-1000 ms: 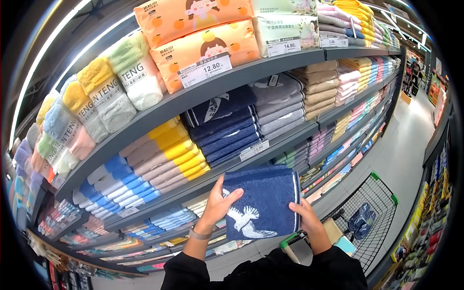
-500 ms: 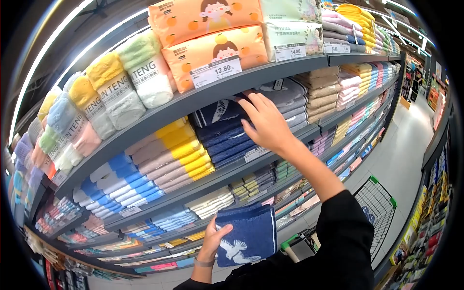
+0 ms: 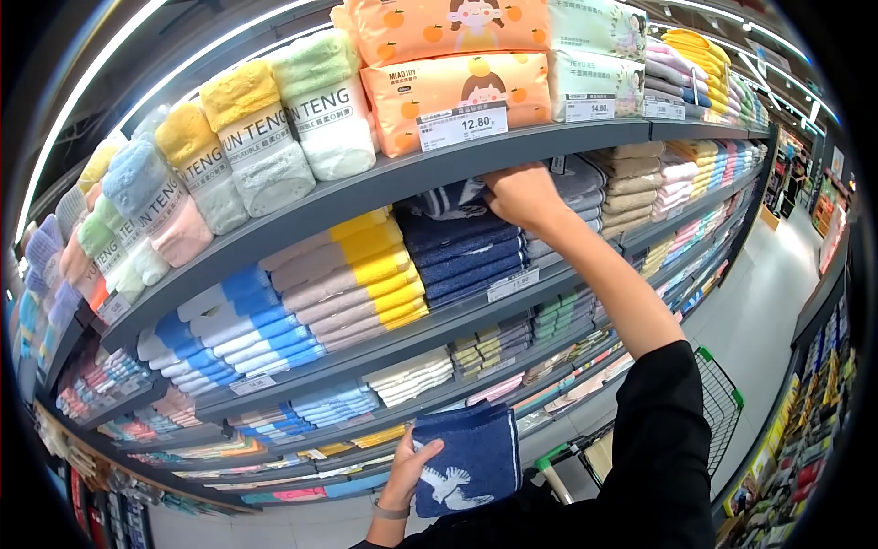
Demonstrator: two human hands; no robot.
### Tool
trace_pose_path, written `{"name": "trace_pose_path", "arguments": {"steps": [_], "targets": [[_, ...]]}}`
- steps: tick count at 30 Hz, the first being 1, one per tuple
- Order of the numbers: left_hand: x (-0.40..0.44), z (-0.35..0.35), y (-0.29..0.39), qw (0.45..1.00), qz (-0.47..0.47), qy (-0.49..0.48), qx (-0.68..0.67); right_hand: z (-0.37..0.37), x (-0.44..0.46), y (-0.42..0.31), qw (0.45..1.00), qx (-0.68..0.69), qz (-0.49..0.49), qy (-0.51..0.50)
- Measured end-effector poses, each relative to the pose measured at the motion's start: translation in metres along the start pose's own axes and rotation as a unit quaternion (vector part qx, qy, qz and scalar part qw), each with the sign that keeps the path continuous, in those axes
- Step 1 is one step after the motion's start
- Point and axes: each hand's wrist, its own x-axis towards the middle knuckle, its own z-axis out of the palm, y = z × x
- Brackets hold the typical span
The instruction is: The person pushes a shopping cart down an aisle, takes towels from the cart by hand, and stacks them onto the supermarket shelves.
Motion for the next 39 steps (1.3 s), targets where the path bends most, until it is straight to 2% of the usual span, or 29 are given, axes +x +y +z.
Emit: {"name": "trace_pose_path", "arguments": {"steps": [3, 7, 10, 13, 15, 17, 19, 20, 21, 25, 27, 28, 31, 32, 33, 39], "targets": [[0.004, -0.002, -0.005, 1.000, -0.010, -0.012, -0.004, -0.028, -0.022, 0.004, 1.000, -0.004, 0.019, -0.005], [0.008, 0.000, -0.013, 0.999, -0.046, -0.009, 0.027, -0.065, -0.051, 0.003, 0.987, 0.042, -0.039, 0.153], [0.009, 0.005, -0.015, 0.997, -0.065, -0.017, 0.034, -0.100, -0.078, 0.001, 0.989, 0.050, -0.002, 0.140], [0.008, 0.011, -0.014, 0.996, -0.077, -0.010, 0.039, -0.133, -0.100, -0.007, 0.972, 0.159, 0.135, 0.107], [0.011, 0.004, -0.024, 0.995, -0.089, -0.035, 0.025, -0.145, -0.113, 0.007, 0.945, 0.241, 0.221, 0.000], [0.012, 0.004, -0.029, 0.994, -0.088, -0.056, 0.011, -0.138, -0.121, 0.017, 0.811, 0.442, 0.356, -0.142], [0.011, 0.006, -0.030, 0.995, -0.086, -0.051, 0.022, -0.119, -0.134, 0.011, 0.648, 0.561, 0.485, -0.174], [0.007, 0.010, -0.028, 0.995, -0.083, -0.047, 0.025, -0.101, -0.148, 0.008, 0.580, 0.612, 0.512, -0.164], [0.005, 0.012, -0.027, 0.996, -0.080, -0.042, 0.028, -0.090, -0.158, -0.001, 0.538, 0.621, 0.547, -0.160], [0.000, 0.006, -0.035, 0.995, -0.100, -0.030, 0.012, -0.063, -0.203, -0.037, 0.337, 0.746, 0.575, -0.006], [-0.001, 0.000, -0.040, 0.995, -0.097, -0.028, 0.003, -0.068, -0.208, -0.059, 0.284, 0.726, 0.619, 0.101], [-0.001, -0.003, -0.042, 0.995, -0.097, -0.028, 0.000, -0.061, -0.217, -0.063, 0.260, 0.776, 0.555, 0.146], [-0.001, -0.006, -0.042, 0.995, -0.097, -0.028, 0.001, -0.064, -0.216, -0.080, 0.231, 0.797, 0.505, 0.237], [-0.001, -0.007, -0.041, 0.994, -0.101, -0.038, -0.011, -0.055, -0.219, -0.078, 0.237, 0.795, 0.501, 0.247], [-0.001, -0.005, -0.039, 0.994, -0.100, -0.040, -0.010, -0.066, -0.206, -0.082, 0.219, 0.819, 0.484, 0.218], [-0.001, 0.011, -0.032, 0.993, -0.101, -0.060, -0.002, -0.063, -0.174, -0.082, 0.305, 0.809, 0.440, 0.245]]}}
